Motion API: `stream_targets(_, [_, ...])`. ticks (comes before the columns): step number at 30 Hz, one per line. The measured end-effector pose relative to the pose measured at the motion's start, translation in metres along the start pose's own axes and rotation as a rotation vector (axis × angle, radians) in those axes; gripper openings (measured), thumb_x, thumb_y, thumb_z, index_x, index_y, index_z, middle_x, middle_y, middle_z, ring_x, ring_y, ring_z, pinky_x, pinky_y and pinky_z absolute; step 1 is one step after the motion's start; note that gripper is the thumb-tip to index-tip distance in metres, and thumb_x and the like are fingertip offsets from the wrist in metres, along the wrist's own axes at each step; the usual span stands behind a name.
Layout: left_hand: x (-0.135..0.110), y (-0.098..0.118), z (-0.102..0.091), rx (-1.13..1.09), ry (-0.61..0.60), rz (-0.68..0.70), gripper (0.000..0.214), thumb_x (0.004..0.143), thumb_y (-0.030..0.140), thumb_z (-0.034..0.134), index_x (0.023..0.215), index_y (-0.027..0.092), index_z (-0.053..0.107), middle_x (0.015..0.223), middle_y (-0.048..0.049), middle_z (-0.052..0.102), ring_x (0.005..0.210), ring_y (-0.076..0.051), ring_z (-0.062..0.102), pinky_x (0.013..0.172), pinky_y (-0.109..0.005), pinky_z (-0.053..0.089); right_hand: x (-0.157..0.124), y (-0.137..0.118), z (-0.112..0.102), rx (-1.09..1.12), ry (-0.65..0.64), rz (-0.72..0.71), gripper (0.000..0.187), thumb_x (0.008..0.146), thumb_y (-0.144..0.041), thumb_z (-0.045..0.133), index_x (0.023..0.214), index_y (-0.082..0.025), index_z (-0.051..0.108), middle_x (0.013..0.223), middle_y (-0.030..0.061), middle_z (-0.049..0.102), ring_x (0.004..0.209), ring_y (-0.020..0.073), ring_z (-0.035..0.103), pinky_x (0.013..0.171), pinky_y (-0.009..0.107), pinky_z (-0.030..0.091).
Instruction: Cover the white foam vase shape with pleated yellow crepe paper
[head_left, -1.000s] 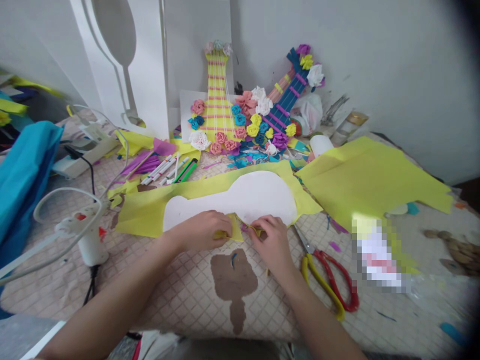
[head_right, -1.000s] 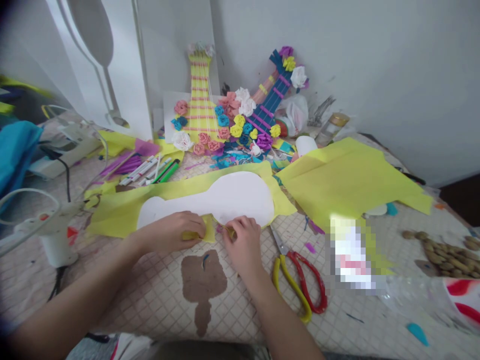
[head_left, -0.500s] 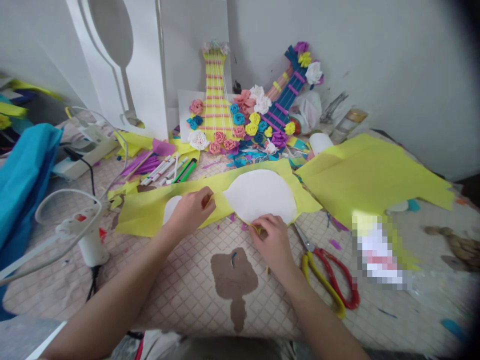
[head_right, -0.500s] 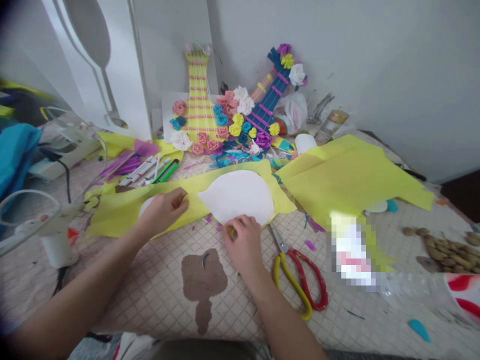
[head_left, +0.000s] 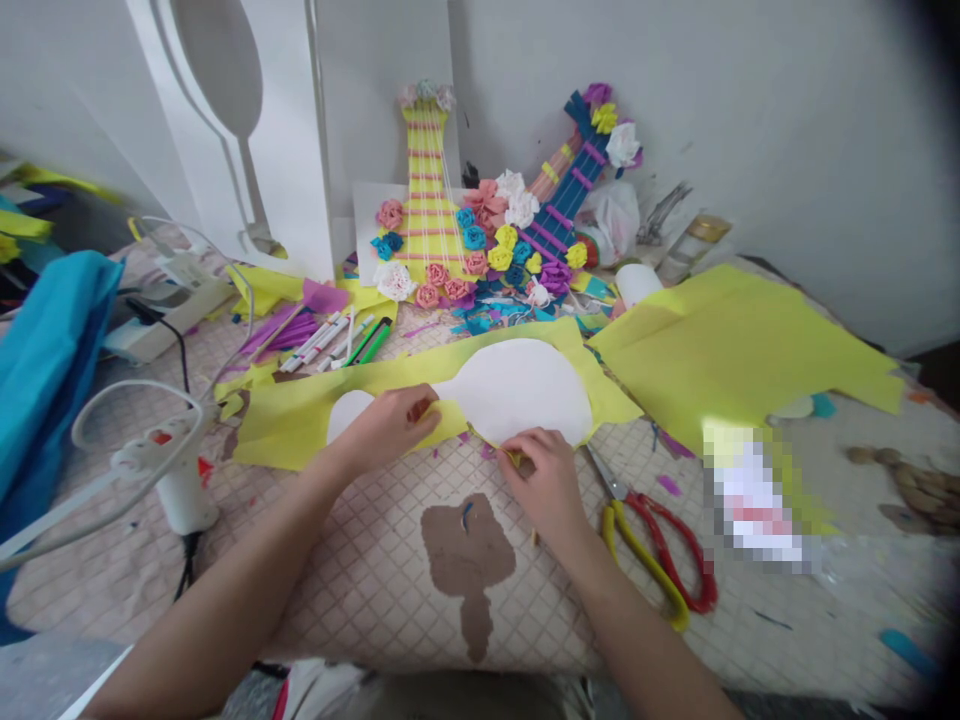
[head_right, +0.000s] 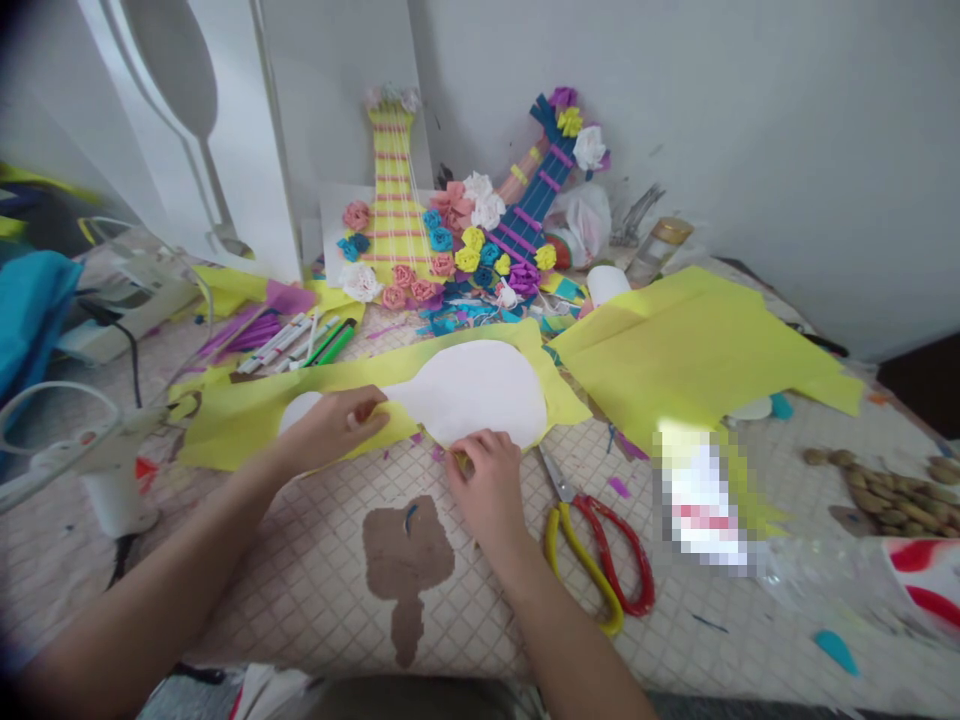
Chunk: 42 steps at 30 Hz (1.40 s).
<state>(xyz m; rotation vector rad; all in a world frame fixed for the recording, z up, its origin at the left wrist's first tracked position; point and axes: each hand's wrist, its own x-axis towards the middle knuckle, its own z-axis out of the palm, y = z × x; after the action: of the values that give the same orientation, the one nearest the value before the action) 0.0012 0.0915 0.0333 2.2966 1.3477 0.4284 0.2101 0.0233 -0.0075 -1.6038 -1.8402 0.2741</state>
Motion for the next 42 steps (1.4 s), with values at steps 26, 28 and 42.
stream_targets(26, [0.015,0.005,0.038,0.031,0.047,0.473,0.018,0.080,0.024,0.055,0.096,0.018,0.061,0.104,-0.0049,0.061,0.098,-0.017,0.052,0.087,-0.030,0.037,-0.006,0.010,-0.017,-0.010,-0.009,0.026,0.006,0.073,-0.019,0.056,0.068,-0.016,0.058,0.072,0.0040,0.059,0.072,0.0178,0.051,0.071,0.032,0.040])
stream_targets(28, [0.019,0.004,0.041,0.040,0.054,0.508,0.014,0.082,0.024,0.054,0.092,0.019,0.063,0.103,-0.0029,0.062,0.098,-0.016,0.053,0.086,-0.029,0.037,-0.005,0.010,-0.018,-0.004,-0.022,0.029,0.006,0.073,-0.020,0.056,0.068,-0.016,0.058,0.072,0.0041,0.059,0.072,0.0179,0.051,0.071,0.032,0.040])
stream_targets(42, [0.024,0.000,0.044,0.064,0.086,0.527,0.015,0.085,0.027,0.051,0.086,0.023,0.065,0.099,0.0001,0.064,0.093,-0.014,0.054,0.079,-0.027,0.037,-0.006,0.006,-0.014,-0.041,-0.108,0.004,0.010,0.073,-0.023,0.062,0.064,-0.019,0.060,0.070,0.0024,0.060,0.074,0.0182,0.051,0.072,0.032,0.038])
